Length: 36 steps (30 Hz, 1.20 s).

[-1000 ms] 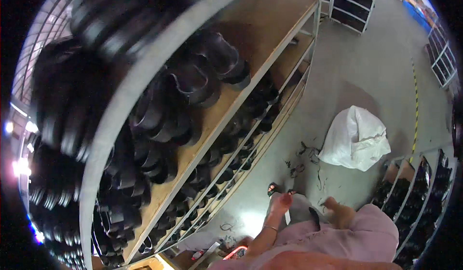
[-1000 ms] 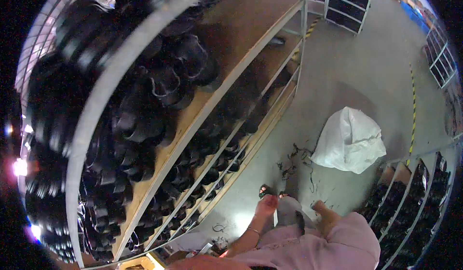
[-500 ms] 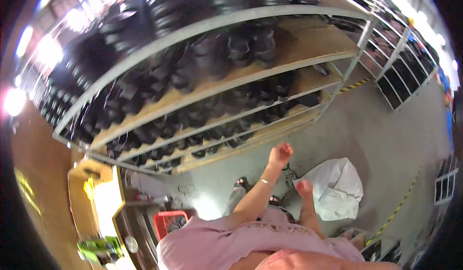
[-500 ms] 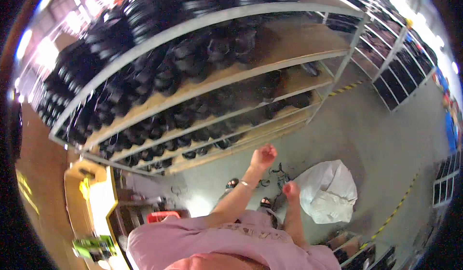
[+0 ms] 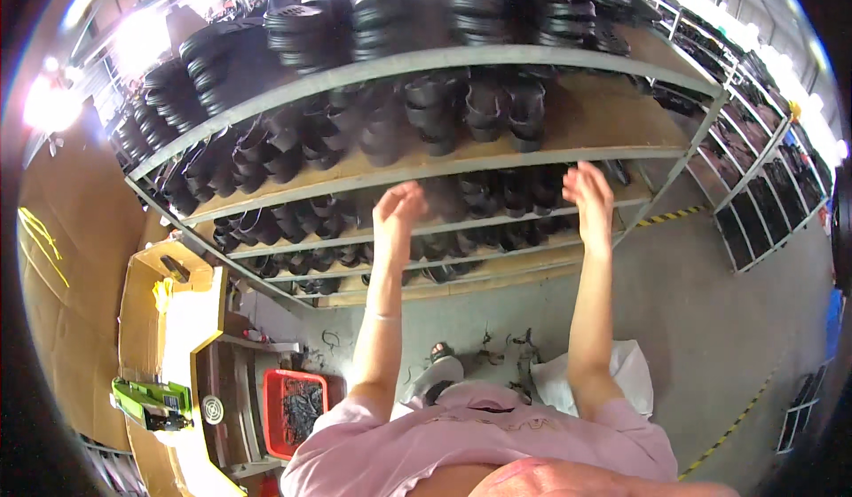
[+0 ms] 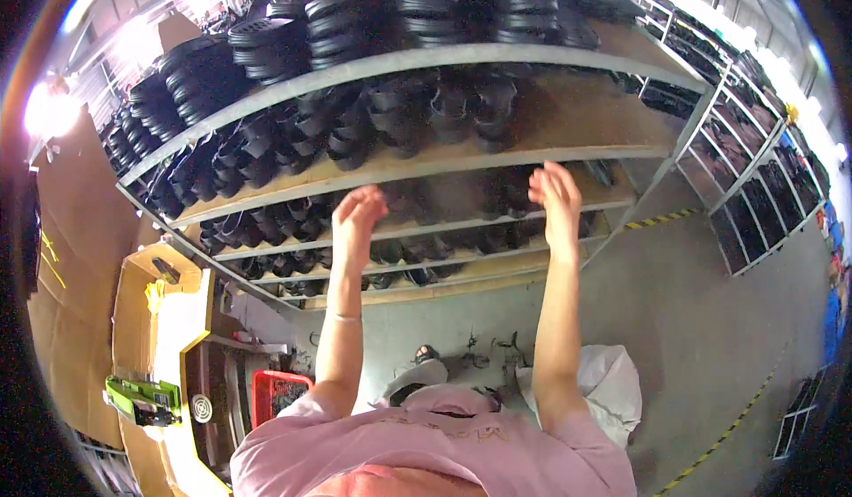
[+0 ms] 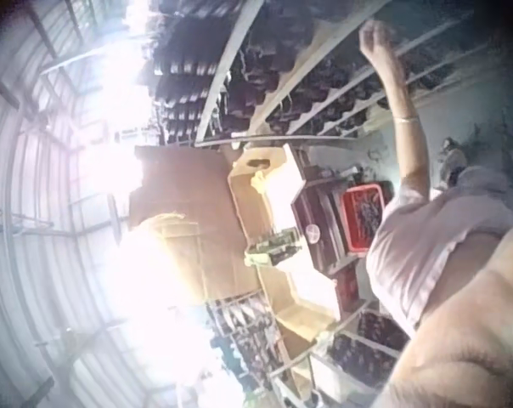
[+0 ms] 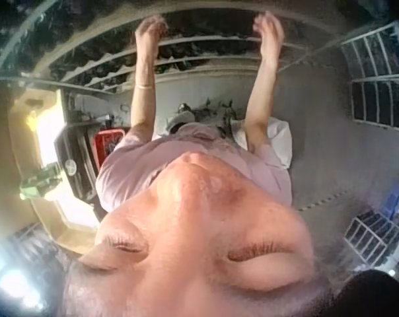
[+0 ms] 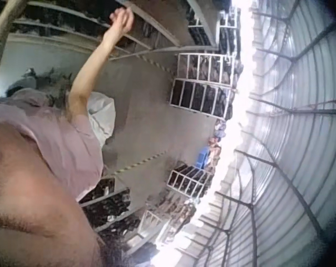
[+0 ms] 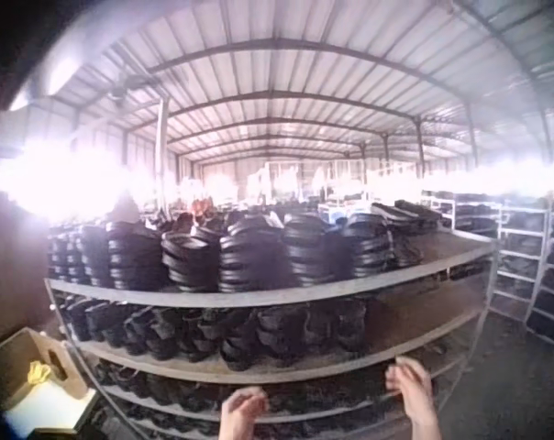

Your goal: The person uses a green grinding machine to trim the edges of black slipper soles. They pick up individual slippers from a nearby pile, press the sole against the machine's grinding wheel, and then place the finished slippers onto a metal shelf. The process is repeated for multiple units.

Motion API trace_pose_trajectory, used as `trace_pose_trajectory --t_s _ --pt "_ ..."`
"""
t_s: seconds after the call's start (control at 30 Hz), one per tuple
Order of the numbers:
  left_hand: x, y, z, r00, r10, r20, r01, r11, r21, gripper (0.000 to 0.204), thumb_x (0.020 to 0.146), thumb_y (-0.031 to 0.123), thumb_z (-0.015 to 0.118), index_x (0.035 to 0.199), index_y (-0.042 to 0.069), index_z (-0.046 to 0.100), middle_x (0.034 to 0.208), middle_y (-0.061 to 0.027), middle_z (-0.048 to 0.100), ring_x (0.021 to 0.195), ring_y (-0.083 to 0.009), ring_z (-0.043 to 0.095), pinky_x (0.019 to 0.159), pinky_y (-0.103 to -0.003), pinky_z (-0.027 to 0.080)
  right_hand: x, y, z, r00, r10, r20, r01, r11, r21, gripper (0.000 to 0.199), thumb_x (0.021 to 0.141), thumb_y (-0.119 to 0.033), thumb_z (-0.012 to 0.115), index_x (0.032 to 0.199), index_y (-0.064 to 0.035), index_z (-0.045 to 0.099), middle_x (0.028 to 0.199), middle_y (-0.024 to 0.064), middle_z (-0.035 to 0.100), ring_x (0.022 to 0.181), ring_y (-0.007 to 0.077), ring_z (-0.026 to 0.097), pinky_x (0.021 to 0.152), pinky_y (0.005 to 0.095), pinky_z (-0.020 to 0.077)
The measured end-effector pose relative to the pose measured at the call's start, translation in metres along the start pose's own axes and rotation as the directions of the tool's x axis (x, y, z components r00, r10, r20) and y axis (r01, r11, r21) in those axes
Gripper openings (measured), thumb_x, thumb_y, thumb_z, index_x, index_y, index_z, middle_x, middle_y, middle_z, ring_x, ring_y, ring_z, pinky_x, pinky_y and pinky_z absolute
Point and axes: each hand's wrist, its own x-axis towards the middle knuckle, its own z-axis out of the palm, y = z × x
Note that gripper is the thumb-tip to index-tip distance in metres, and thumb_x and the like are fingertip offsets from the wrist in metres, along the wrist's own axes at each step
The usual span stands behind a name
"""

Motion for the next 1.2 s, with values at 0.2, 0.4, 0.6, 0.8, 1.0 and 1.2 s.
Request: trace_pose_trajectory --t_s 0.2,0.4,0.6,0.8,1.0,1.2 --pt "0.104 0.006 0.052 0.999 -0.027 -0.028 0.033 0.97 0.241 0.078 0.09 0.039 0.065 0.142 -0.009 0.032 0.148 -0.0232 0.036 0.137 -0.0291 0.036 0.112 -0.036 0.027 0.168 0.01 0.043 0.956 -0.225 -0.188 0.073 0.803 -0.591 0.073 0.083 -0.047 0.072 0.132 0.0013 0.048 0.126 0.0191 0.056 0.115 0.0251 0.055 0.095 0.0369 0.0445" --pt "0.172 -0.001 0.065 0.914 -0.214 0.345 0.34 0.868 -0.362 0.089 0.091 0.065 0.044 0.146 -0.002 0.028 0.152 -0.0168 0.03 0.139 -0.0287 0.03 0.113 -0.042 0.024 0.224 0.029 0.037 0.939 0.337 -0.073 -0.343 0.888 -0.307 0.085 0.077 -0.058 0.073 0.133 -0.0019 0.046 0.127 0.0111 0.052 0.098 0.0192 0.056 0.076 0.039 0.0471" --pt "0.217 -0.017 0.07 0.911 -0.334 0.243 0.357 0.932 -0.057 0.087 0.089 0.073 0.034 0.15 0.01 0.028 0.154 -0.01 0.028 0.14 -0.0295 0.027 0.11 -0.054 0.023 0.222 0.019 0.054 0.941 0.338 0.012 -0.336 0.938 -0.085 0.04 0.075 -0.033 0.078 0.101 -0.0048 0.068 0.093 0.0065 0.066 0.08 0.0179 0.061 0.071 0.0332 0.0466" --pt "0.251 -0.031 0.061 0.89 -0.418 0.181 0.428 0.904 -0.016 0.053 0.093 0.045 0.045 0.126 0.006 0.055 0.125 -0.01 0.061 0.111 -0.0244 0.059 0.098 -0.038 0.045 0.22 0.004 0.056 0.879 0.442 0.177 -0.397 0.885 -0.242 0.041 0.074 -0.034 0.071 0.106 -0.0091 0.066 0.101 0.0062 0.066 0.089 0.0224 0.061 0.077 0.0371 0.0491" --pt "0.218 -0.006 0.103 0.902 -0.425 0.08 0.413 0.901 0.131 0.051 0.087 0.04 0.052 0.124 0.004 0.057 0.121 -0.0121 0.062 0.109 -0.0254 0.059 0.098 -0.04 0.044 0.224 -0.009 0.065 0.799 0.531 0.281 -0.532 0.843 -0.082 0.055 0.076 -0.041 0.065 0.12 -0.0091 0.059 0.118 0.0144 0.06 0.107 0.0295 0.055 0.091 0.0445 0.0428" --pt "0.181 0.013 0.137 0.837 -0.519 0.174 0.547 0.787 -0.284 0.053 0.085 0.042 0.054 0.118 0.002 0.056 0.112 -0.0174 0.061 0.106 -0.0313 0.059 0.096 -0.048 0.045 0.245 0.014 0.046 0.876 0.436 0.207 -0.417 0.899 -0.129 0.066 0.082 -0.045 0.062 0.133 -0.0053 0.051 0.133 0.0118 0.054 0.122 0.0297 0.049 0.102 0.0457 0.0365"
